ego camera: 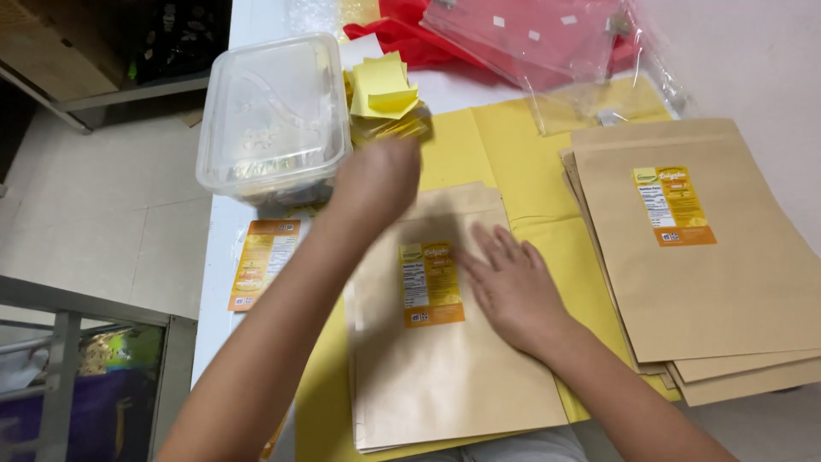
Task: Peeling adhesive product labels and applying them to the front of brown paper packaging bags.
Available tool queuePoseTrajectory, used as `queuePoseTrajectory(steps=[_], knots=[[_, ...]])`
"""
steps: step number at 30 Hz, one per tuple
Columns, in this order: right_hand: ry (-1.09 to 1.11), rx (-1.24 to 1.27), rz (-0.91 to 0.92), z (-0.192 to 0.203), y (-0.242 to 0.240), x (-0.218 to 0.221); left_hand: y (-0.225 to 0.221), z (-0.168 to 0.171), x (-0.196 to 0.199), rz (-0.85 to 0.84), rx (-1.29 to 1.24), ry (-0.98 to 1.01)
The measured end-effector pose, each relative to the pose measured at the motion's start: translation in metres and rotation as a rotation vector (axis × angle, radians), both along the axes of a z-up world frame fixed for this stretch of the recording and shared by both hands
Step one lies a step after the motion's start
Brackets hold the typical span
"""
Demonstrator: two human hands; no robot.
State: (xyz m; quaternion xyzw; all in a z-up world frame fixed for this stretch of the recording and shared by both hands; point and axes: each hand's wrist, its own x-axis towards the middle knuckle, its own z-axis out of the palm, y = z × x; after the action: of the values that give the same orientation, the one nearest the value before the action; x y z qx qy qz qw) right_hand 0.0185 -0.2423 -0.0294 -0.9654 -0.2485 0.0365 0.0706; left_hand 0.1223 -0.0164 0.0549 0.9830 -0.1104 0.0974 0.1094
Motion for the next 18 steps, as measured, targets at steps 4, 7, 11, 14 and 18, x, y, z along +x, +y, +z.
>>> queuePoseTrajectory(steps=[4,7,11,14,18], knots=[[-0.02,0.169,-0.212,-0.013,-0.034,-0.006,0.03,-0.05,-0.108,0.05,0.352,0.393],[0.067,0.403,-0.219,-0.005,-0.043,-0.021,0.044,-0.044,-0.166,0.182,0.234,0.438],[0.059,0.488,-0.205,-0.008,-0.037,-0.032,0.043,-0.051,-0.198,0.25,-0.006,0.393],[0.031,0.478,-0.214,-0.008,-0.029,-0.037,0.038,-0.065,-0.212,0.224,-0.203,0.121],[-0.051,0.58,-0.246,0.006,-0.021,-0.044,0.031,-0.072,-0.221,0.199,-0.231,-0.028]])
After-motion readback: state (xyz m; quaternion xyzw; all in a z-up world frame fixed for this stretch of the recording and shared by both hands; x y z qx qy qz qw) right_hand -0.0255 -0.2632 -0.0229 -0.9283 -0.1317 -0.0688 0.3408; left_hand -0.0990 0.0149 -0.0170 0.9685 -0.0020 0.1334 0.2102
